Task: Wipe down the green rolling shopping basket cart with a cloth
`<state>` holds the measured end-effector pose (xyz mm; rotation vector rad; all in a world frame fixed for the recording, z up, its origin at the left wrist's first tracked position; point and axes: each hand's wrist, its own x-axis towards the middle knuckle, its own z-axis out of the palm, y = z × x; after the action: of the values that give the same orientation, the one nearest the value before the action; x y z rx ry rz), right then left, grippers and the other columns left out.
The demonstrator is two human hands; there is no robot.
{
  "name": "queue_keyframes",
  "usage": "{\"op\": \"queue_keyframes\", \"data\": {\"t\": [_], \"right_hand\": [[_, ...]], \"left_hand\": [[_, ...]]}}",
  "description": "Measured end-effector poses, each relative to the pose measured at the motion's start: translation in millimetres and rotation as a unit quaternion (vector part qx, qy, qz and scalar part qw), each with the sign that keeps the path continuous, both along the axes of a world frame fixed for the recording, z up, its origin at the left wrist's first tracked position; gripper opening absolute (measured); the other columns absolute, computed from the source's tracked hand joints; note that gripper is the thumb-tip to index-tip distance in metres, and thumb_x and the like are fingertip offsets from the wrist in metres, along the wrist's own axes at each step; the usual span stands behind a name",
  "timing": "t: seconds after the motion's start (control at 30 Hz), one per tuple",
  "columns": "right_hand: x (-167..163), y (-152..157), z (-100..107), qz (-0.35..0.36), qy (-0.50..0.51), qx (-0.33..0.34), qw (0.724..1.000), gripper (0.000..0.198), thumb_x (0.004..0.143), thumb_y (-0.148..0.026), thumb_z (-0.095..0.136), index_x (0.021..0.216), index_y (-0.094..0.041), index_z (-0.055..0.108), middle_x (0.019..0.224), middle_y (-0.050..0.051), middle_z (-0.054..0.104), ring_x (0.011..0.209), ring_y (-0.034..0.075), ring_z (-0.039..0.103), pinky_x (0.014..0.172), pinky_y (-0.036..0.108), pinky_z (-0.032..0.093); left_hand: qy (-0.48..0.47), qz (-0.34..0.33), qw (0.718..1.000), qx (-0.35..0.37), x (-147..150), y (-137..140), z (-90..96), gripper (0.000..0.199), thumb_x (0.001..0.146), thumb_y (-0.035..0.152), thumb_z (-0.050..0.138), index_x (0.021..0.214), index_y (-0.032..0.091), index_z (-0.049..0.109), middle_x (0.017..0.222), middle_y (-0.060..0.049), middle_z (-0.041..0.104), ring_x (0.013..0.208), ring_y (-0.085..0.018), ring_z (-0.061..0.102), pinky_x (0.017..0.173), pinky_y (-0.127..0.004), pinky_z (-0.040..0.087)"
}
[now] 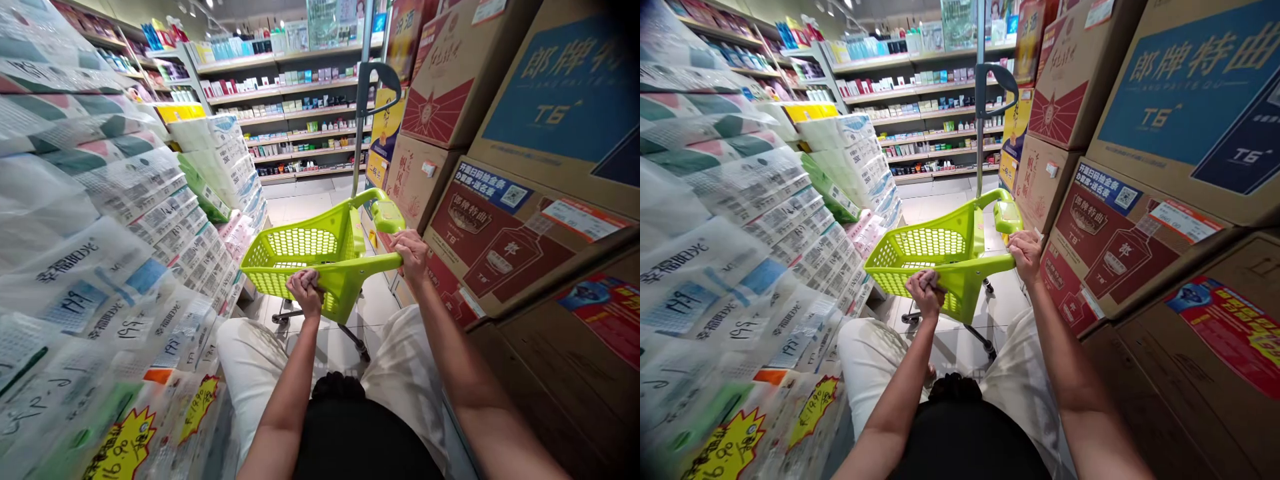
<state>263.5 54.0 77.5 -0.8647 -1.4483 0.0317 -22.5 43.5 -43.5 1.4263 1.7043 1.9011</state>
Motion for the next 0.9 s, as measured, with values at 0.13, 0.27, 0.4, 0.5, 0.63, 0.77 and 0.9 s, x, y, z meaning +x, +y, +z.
{"op": "queue_keyframes", "data": {"t": [0.13,0.27,0.4,0.5,0.63,0.77,0.9], "right_hand": [[0,2,-4,-0.025,0.001,-0.005,1.000,0.029,0.084,-0.033,0.053,0.056,-0.026,0.059,0.067,0.002,0.065,0.085,0.024,0.065,0.089,0.044,0.051],[-1,1,-3,-0.028,0.001,-0.013,1.000,0.029,0.084,-0.033,0.052,0.057,-0.026,0.059,0.066,0.003,0.064,0.085,0.024,0.064,0.088,0.044,0.051],[0,-2,-1,-0.026,-0.003,-0.018,1.000,0.028,0.083,-0.033,0.052,0.058,-0.026,0.060,0.067,0.002,0.064,0.085,0.024,0.064,0.089,0.043,0.051],[0,-3,-1,-0.023,0.004,-0.018,1.000,0.029,0.084,-0.034,0.052,0.057,-0.026,0.059,0.067,0.003,0.065,0.085,0.024,0.064,0.089,0.044,0.051],[-1,-2,-2,-0.013,0.014,-0.010,1.000,0.029,0.083,-0.033,0.053,0.056,-0.026,0.059,0.067,0.003,0.065,0.084,0.024,0.064,0.089,0.044,0.051],[-2,-1,-3,-0.016,0.011,-0.013,1.000,0.027,0.083,-0.033,0.053,0.058,-0.026,0.061,0.066,0.002,0.064,0.084,0.024,0.064,0.089,0.044,0.051],[-2,-2,-2,-0.024,0.012,-0.013,1.000,0.027,0.083,-0.033,0.053,0.058,-0.026,0.060,0.066,0.003,0.064,0.084,0.024,0.064,0.089,0.044,0.052]], "left_hand": [[0.035,-0.037,0.998,-0.022,10,-10,-7.3,0.016,0.089,0.022,0.060,0.105,0.020,0.059,0.120,-0.013,0.049,0.120,-0.029,0.052,0.112,-0.050,0.042],[0.064,-0.100,0.992,-0.036,34,-26,-23.2,0.007,0.088,0.016,0.058,0.093,0.019,0.060,0.111,-0.011,0.049,0.109,-0.027,0.056,0.103,-0.048,0.050],[0.092,-0.146,0.985,0.025,50,-22,-6.7,0.014,0.091,0.015,0.055,0.102,0.020,0.062,0.119,-0.013,0.049,0.118,-0.026,0.054,0.106,-0.045,0.050],[0.104,-0.164,0.980,0.031,51,-25,-13.3,0.018,0.092,0.012,0.053,0.105,0.019,0.063,0.120,-0.013,0.049,0.113,-0.025,0.056,0.101,-0.042,0.052],[0.152,-0.176,0.973,0.013,43,-42,-47.3,0.022,0.089,0.009,0.052,0.103,0.018,0.066,0.109,-0.013,0.052,0.101,-0.025,0.057,0.093,-0.042,0.055],[0.158,-0.168,0.972,0.049,49,-41,-35.0,0.019,0.092,0.012,0.054,0.104,0.019,0.066,0.109,-0.013,0.054,0.108,-0.026,0.056,0.097,-0.044,0.054],[0.172,-0.180,0.965,0.082,69,-34,-3.9,0.018,0.094,0.014,0.054,0.105,0.020,0.066,0.124,-0.015,0.050,0.124,-0.029,0.052,0.108,-0.048,0.049]]}}
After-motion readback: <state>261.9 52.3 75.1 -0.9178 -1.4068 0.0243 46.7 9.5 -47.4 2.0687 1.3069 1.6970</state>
